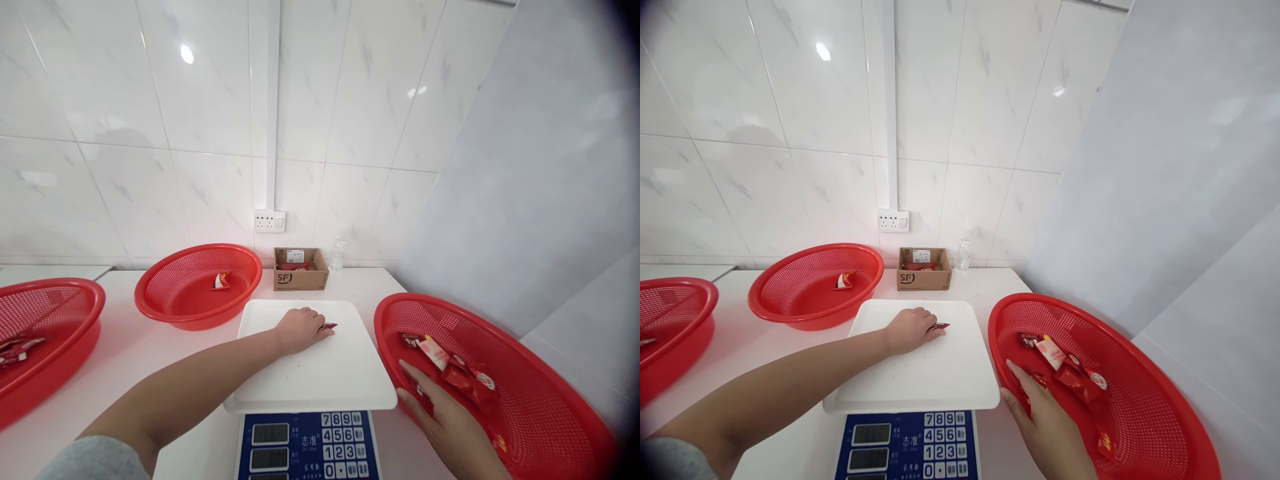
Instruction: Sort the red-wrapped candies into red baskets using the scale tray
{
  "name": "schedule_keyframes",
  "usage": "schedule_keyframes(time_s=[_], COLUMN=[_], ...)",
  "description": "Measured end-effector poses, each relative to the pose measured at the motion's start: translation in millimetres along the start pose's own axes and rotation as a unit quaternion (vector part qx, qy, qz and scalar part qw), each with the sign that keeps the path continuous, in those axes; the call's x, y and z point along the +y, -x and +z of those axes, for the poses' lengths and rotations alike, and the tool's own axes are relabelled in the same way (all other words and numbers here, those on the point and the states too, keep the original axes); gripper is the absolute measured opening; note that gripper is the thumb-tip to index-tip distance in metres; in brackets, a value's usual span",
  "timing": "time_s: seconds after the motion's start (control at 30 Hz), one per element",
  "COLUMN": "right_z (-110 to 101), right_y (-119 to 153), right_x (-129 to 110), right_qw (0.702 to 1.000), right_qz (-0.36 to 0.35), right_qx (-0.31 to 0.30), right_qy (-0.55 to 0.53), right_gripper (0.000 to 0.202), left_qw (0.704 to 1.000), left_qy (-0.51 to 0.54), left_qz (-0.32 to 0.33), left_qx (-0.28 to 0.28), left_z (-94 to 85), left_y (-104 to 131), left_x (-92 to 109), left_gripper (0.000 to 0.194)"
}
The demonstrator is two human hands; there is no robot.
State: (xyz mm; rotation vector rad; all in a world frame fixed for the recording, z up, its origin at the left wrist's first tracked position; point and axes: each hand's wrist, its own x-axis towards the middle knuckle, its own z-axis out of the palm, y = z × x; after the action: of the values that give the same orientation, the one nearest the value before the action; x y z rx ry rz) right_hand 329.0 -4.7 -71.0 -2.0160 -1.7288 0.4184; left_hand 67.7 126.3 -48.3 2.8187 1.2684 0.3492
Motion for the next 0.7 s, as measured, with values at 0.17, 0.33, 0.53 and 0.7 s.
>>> schedule_keyframes(time_s=[0.17,0.33,0.53,0.7], right_z=[-1,1,5,11], right_y=[0,-1,-2,-6], right_x=[2,3,10,17], right_qw=[1.000,1.000,0.999,1.000], right_qz=[0.001,-0.010,-0.016,-0.017], right_qx=[-0.011,-0.007,-0.001,0.006], right_qy=[0.014,0.017,0.032,0.013], right_gripper=[0.054,0.053,0.050,0.053], left_qw=[0.999,0.992,0.962,0.924], left_qy=[-0.007,-0.016,-0.004,0.062], left_qz=[-0.041,-0.113,-0.249,-0.336], left_qx=[0.016,0.060,0.114,0.173], left_z=[-13.2,-51.1,-90.1,-90.1], left_y=[5,13,41,72], left_x=[-8,-37,-108,-144], left_gripper=[0.046,0.043,0.043,0.043])
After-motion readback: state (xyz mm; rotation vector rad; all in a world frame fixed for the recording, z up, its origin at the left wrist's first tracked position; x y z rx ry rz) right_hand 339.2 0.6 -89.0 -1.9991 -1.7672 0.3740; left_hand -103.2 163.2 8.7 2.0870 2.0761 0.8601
